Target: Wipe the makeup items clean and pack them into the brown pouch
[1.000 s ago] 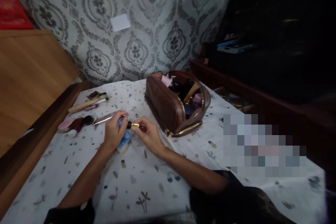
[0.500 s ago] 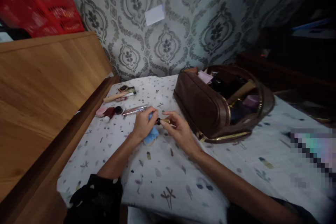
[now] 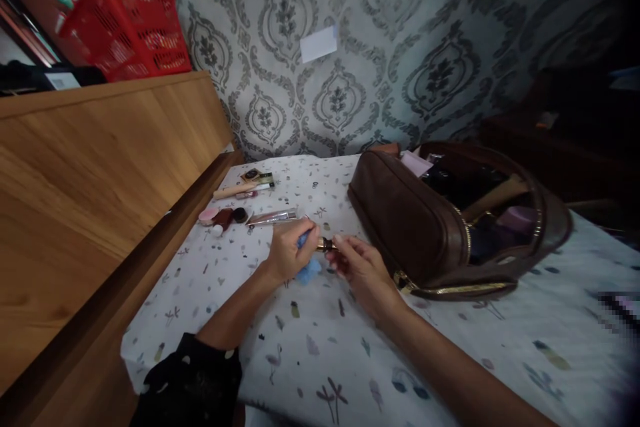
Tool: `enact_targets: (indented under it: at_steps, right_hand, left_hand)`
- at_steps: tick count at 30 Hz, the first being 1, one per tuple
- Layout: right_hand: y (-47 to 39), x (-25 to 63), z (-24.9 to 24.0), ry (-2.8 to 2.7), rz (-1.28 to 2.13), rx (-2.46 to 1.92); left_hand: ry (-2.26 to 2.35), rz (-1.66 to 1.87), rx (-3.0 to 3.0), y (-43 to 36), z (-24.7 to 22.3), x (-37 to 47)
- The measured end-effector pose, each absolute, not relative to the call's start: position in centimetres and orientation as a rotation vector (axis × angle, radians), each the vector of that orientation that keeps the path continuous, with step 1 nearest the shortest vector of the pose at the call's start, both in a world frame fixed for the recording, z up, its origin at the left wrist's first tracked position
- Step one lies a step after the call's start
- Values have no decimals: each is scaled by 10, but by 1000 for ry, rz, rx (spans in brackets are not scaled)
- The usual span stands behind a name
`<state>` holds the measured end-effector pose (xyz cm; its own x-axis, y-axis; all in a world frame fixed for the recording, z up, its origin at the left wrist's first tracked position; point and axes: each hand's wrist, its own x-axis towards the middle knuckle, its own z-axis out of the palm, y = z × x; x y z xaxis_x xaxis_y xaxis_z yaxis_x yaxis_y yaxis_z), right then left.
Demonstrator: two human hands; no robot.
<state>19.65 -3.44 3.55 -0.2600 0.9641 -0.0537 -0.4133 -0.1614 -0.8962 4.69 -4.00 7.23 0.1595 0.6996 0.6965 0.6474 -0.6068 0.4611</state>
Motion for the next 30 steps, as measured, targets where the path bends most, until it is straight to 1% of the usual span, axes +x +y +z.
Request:
enact_targets:
  at_steps: [2,5,9,16,19,24,26,30]
  right_hand:
    - [-34,196,36,-880,1758,-823]
    - [-35,197,43,-824,1800,-784]
    - [-45,204,59,-923,1749,-672]
    - [-70,244,82,-1138,1611,-485]
    - [-81,269,89,-1190,1451,-479]
    - [-97,309,87,-1365,1031,-522]
    - [-100,321,80,-1414,917,-555]
    - [-103,332,59,-1474,815,-634]
  left_hand:
    - [1351,1470,2295,-39,72,47]
    - [1375,1499,2053,-40,75,49]
    - [1361,1510,1737,-51,91,57]
    - [1196,1477,1643,-77,125,86]
    - [1107,1309,1668,-72,132,94]
    - [951,992,1751,-57,134,109]
    - [1004,977,1730,-59,130,123]
    - [1211,1110,1686,-71,117,150]
